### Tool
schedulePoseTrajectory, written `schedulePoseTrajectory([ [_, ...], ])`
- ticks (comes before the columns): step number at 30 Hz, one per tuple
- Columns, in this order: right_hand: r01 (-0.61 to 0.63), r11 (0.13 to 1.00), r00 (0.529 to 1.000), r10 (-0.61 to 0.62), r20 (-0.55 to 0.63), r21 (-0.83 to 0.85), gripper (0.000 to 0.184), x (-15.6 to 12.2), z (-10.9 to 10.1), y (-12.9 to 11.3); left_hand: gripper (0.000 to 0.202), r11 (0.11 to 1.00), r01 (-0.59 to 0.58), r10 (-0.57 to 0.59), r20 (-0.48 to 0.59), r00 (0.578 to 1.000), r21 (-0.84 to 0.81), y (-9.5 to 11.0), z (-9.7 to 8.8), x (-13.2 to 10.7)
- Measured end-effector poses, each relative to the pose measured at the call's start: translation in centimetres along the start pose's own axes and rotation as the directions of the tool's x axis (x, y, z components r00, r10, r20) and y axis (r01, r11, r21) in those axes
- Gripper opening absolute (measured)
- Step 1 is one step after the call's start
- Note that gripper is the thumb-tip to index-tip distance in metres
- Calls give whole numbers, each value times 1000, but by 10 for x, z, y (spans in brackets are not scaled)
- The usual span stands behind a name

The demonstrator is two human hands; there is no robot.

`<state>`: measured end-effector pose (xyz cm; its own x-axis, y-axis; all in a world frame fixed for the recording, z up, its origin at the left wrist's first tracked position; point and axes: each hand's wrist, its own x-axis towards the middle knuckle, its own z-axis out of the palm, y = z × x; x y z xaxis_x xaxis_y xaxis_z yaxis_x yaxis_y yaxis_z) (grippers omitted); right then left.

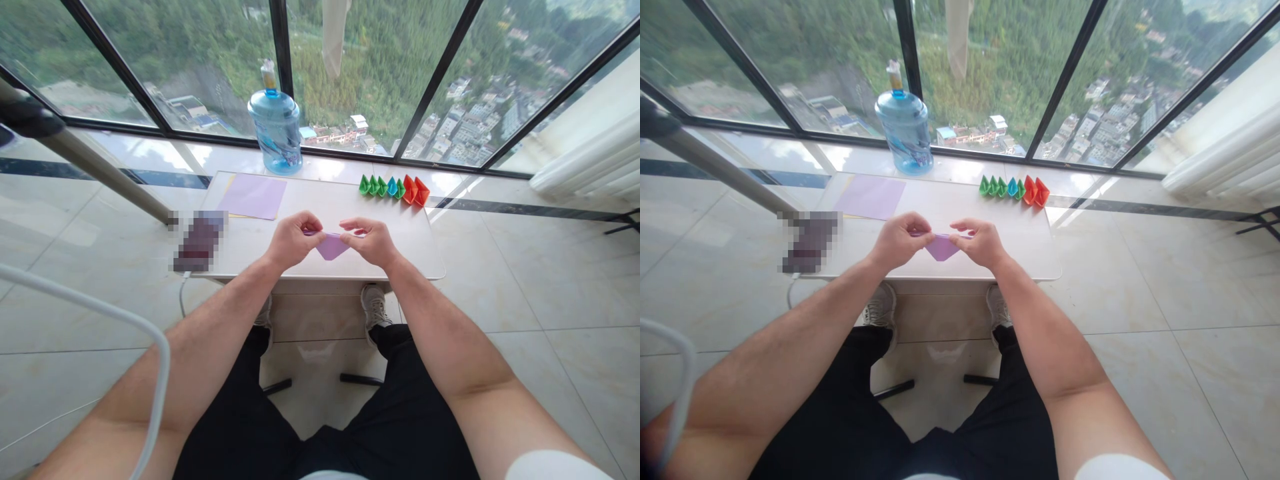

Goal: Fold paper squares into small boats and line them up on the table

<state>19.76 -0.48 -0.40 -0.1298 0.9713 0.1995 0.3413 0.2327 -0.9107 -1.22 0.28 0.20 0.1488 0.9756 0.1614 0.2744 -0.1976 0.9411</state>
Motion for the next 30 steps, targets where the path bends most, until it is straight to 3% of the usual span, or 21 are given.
schedulePoseTrajectory([
  [3, 51, 986, 997, -42, 61, -161, 19, -2, 4, -6, 13, 994, -94, 92, 40, 995, 59, 0, 4, -3],
  [6, 75, 981, 990, -52, 130, -181, 19, -3, 6, -12, 16, 994, -100, 98, 40, 994, 50, 4, 6, -5],
  [10, 20, 988, 994, -4, 110, -152, 21, -4, 7, -14, 24, 993, 63, -61, 19, 998, -105, 9, 7, -4],
  [14, -8, 990, 998, 17, 58, -141, 21, -4, 8, -11, 33, 903, 253, -251, 50, 967, -347, 8, 11, -5],
  [17, -32, 991, 999, 34, 16, -131, 21, -3, 9, -11, 39, 803, 289, -304, 59, 951, -522, 8, 16, -6],
  [19, -79, 993, 997, 79, 2, -88, 22, -1, 9, -13, 40, 780, 276, -298, 54, 953, -561, 9, 18, -7],
  [26, -243, 970, 963, 238, 125, 25, 28, 1, 2, -17, 17, 929, 130, -190, -144, 971, -346, 11, 12, -2],
  [30, -283, 959, 942, 274, 192, 21, 29, 0, 0, -14, 18, 953, 116, -147, -92, 985, -280, 10, 5, 0],
])
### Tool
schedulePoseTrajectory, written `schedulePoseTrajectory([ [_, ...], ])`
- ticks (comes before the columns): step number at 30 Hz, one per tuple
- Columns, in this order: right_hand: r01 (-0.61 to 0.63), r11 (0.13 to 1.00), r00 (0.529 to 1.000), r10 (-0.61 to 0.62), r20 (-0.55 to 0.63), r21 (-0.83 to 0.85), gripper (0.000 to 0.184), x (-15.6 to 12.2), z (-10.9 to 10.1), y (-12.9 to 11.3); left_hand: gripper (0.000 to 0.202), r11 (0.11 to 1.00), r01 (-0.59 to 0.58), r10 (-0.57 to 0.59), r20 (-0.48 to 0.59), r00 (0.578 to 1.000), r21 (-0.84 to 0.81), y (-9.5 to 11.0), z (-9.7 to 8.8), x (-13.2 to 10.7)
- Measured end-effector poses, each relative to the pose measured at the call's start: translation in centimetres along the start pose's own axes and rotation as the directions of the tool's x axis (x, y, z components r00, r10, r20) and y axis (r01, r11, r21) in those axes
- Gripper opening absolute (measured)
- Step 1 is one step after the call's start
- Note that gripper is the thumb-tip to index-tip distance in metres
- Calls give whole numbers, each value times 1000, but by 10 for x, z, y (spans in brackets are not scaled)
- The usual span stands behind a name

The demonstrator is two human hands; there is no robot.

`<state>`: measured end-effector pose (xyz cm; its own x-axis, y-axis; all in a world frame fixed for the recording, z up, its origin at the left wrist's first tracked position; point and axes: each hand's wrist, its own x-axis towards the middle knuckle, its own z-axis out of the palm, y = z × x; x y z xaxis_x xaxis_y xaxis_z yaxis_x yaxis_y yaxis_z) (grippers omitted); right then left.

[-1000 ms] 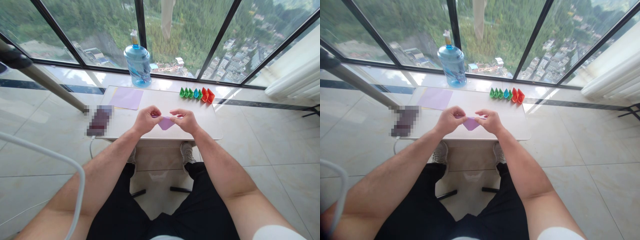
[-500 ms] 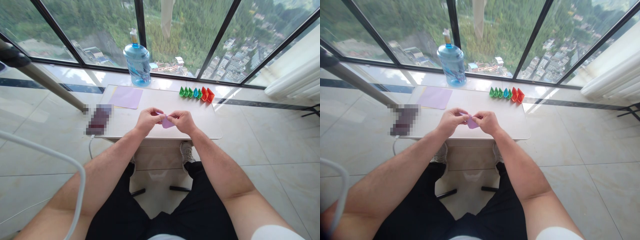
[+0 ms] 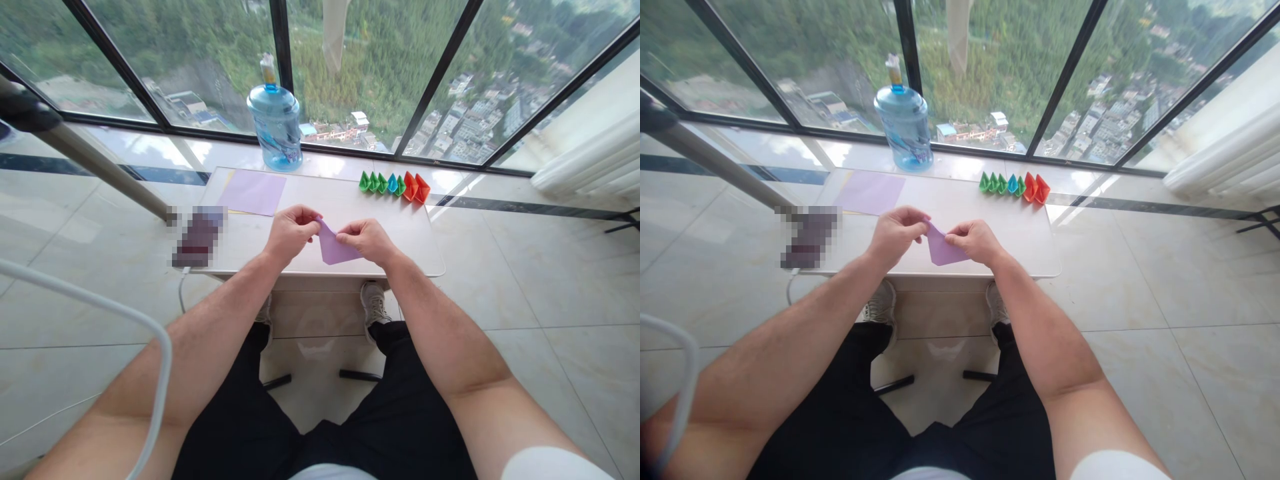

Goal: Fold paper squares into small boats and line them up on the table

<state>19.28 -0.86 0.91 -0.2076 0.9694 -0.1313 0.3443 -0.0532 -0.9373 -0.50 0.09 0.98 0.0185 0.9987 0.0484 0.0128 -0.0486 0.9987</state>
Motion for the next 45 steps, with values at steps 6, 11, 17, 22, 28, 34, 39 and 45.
schedulePoseTrajectory([
  [6, -19, 1000, 998, 20, 54, -14, 28, -1, 2, 0, 16, 994, 1, -8, 67, 998, 110, 1, -6, 1],
  [11, 5, 997, 999, -2, 45, -77, 25, -1, 3, 1, 17, 991, 47, -57, 84, 995, 123, 2, -4, 0],
  [17, 88, 978, 996, -82, 40, -191, 19, 0, 6, 4, 12, 991, 100, -107, 81, 991, 83, 6, -3, -2],
  [22, 75, 981, 997, -68, 46, -179, 18, 1, 6, 4, 12, 991, 102, -108, 85, 990, 82, 8, -5, -3],
  [28, 65, 992, 997, -61, 48, -108, 20, 1, 6, 4, 10, 994, 102, -104, 84, 991, 26, 9, -7, -3],
  [34, 54, 995, 997, -49, 62, -83, 21, 0, 6, 3, 9, 988, 152, -152, 78, 985, 0, 9, -8, -1],
  [39, 41, 998, 997, -38, 64, -49, 22, 0, 7, 3, 7, 987, 156, -154, 67, 986, -27, 9, -8, -1],
  [45, 55, 992, 997, -49, 52, -114, 19, 0, 8, 2, 13, 994, 68, -73, 58, 996, 88, 10, -6, -3],
])
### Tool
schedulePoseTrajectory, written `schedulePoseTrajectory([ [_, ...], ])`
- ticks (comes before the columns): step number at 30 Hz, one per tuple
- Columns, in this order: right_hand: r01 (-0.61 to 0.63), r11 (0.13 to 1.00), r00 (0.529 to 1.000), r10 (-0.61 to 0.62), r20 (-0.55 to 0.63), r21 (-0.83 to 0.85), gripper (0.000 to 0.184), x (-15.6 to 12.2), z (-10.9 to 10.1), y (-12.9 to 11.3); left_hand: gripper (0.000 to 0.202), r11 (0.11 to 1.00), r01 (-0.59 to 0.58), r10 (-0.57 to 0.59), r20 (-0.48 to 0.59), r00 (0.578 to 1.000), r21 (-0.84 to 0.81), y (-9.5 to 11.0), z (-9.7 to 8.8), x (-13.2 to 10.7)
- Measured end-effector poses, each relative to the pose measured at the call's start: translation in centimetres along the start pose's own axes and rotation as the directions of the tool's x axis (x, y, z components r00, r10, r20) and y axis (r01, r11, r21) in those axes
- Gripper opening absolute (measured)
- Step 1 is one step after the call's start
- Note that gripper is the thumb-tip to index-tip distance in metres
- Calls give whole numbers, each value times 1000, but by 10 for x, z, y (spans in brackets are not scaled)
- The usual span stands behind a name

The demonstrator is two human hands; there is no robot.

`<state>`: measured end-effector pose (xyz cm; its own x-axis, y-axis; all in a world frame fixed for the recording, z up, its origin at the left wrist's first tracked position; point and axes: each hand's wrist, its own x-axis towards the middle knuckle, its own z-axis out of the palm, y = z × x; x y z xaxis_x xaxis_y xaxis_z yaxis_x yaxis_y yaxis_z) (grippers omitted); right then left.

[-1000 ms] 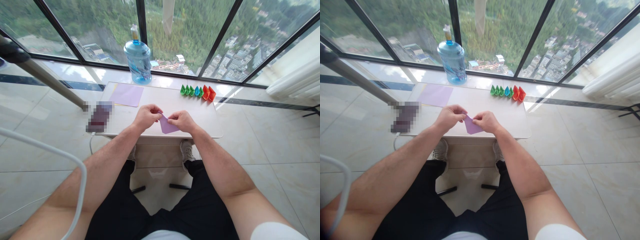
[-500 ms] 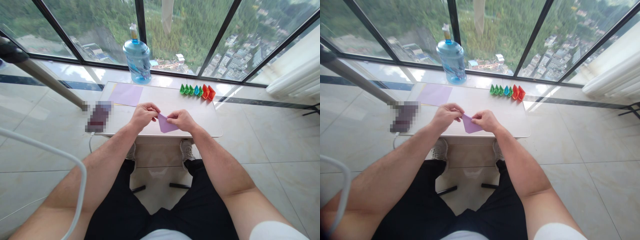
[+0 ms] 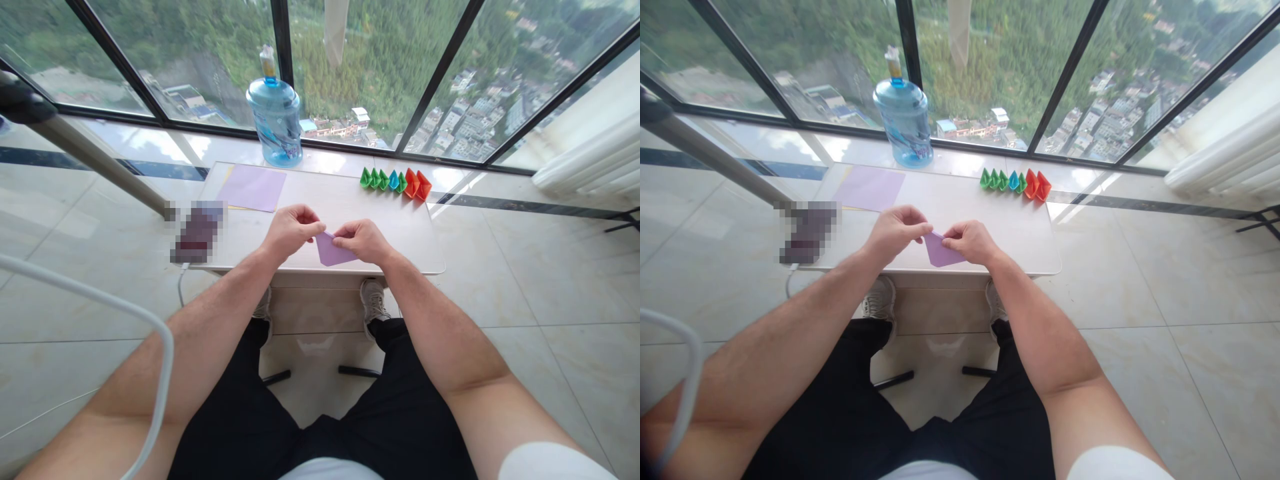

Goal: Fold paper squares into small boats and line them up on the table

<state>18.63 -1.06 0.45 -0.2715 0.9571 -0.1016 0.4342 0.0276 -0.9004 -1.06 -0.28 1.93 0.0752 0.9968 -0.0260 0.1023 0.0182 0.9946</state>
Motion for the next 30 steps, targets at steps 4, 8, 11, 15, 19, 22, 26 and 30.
schedulePoseTrajectory([
  [4, 8, 999, 1000, -9, -15, -43, 17, -1, 0, 0, 22, 1000, -2, 2, 26, 1000, -3, -5, -1, 1],
  [8, 11, 998, 999, -13, -32, -67, 15, -1, 1, 0, 27, 999, 23, -22, 33, 999, -31, -6, -2, 2],
  [11, 18, 997, 999, -21, -41, -76, 16, -1, 1, -1, 28, 999, 36, -35, 23, 999, -39, -5, -2, 2],
  [15, 22, 997, 999, -25, -45, -69, 15, -2, 0, 0, 27, 996, 47, -46, 16, 999, -70, -4, -3, 3],
  [19, 17, 998, 999, -19, -38, -61, 15, -2, 1, 0, 23, 996, 52, -52, 13, 999, -73, -3, -4, 3],
  [22, 21, 998, 999, -23, -33, -67, 15, -1, 2, 0, 19, 997, 39, -39, 4, 999, -65, -4, -4, 2],
  [26, 31, 995, 999, -34, -32, -90, 15, -1, 3, 1, 18, 1000, 1, -1, 24, 1000, 2, -5, -5, 2],
  [30, 46, 995, 999, -48, -26, -83, 17, -2, 4, 1, 19, 992, -31, 18, 108, 994, 122, -7, -4, 2],
])
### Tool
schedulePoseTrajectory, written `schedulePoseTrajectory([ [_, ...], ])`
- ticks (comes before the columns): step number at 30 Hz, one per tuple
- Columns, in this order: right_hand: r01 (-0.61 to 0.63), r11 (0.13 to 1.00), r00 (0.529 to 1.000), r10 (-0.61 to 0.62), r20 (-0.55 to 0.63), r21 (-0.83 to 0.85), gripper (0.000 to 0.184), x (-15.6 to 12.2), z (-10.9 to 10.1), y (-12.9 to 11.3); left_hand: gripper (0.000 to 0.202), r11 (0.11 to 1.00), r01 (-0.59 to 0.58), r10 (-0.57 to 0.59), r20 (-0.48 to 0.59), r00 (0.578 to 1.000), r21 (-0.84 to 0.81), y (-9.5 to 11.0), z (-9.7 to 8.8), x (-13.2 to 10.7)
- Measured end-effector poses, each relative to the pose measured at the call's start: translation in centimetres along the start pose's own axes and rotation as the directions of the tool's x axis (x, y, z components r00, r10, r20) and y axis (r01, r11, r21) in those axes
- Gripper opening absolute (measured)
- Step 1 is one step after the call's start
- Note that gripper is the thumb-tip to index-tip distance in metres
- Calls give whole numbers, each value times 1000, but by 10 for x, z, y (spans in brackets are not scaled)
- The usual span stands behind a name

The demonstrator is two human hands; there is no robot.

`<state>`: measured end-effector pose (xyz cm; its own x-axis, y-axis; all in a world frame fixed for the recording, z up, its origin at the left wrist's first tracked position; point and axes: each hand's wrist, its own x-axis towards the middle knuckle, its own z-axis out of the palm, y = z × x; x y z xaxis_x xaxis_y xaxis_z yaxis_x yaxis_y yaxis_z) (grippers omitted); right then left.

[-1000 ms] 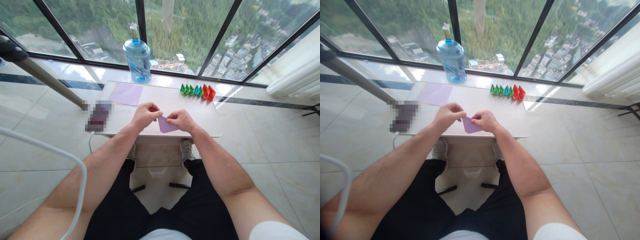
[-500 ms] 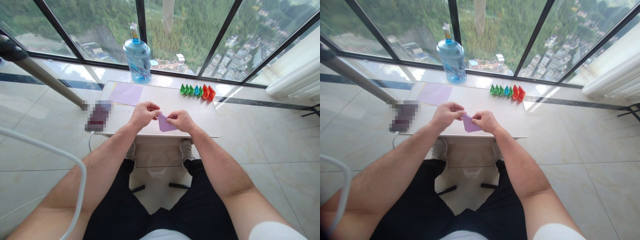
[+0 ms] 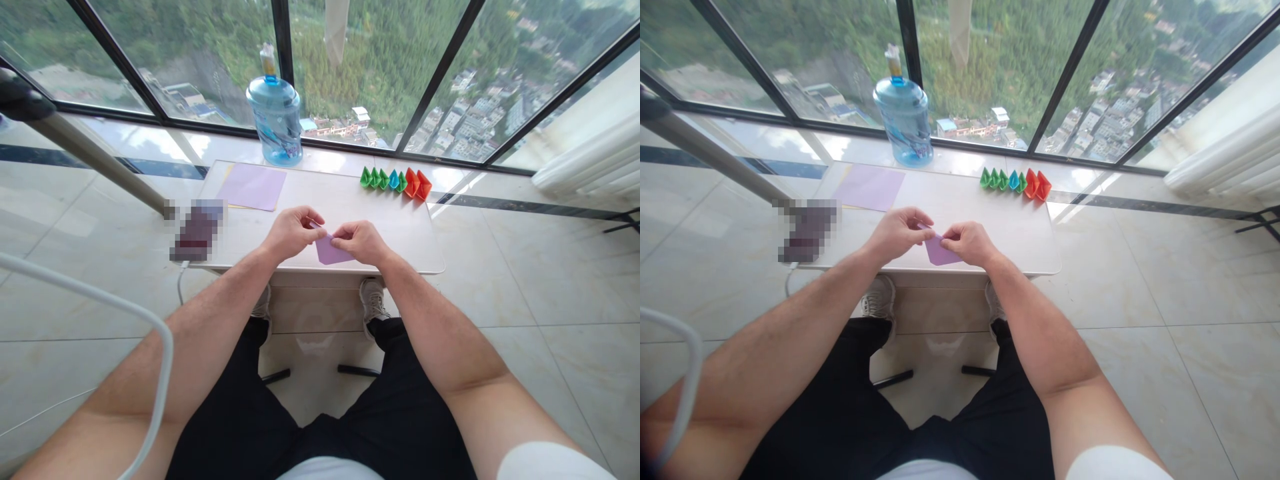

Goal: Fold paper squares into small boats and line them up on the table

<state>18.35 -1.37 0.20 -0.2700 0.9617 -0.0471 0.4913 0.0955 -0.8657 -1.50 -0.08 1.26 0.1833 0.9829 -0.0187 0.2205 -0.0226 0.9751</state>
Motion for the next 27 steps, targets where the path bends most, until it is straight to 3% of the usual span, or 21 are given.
schedulePoseTrajectory([
  [6, -6, 999, 1000, 6, 6, 50, 31, -3, 2, -7, 16, 997, 30, -30, 10, 1000, -66, -4, 3, 2],
  [10, -3, 998, 1000, 3, 1, 60, 29, -2, 2, -8, 19, 994, 57, -54, 32, 998, -92, -5, 3, 2],
  [18, 38, 998, 999, -40, -32, -59, 24, 0, 7, -2, 12, 988, 88, -106, 149, 983, 125, 9, 1, -5],
  [22, 34, 999, 999, -33, -34, 12, 22, 0, 2, -2, 11, 992, 87, -93, 67, 993, 91, 6, -1, -2],
  [27, 14, 998, 996, -8, -91, 65, 21, -2, -13, -2, 22, 994, 74, -82, -94, 992, -83, -1, -6, 4],
])
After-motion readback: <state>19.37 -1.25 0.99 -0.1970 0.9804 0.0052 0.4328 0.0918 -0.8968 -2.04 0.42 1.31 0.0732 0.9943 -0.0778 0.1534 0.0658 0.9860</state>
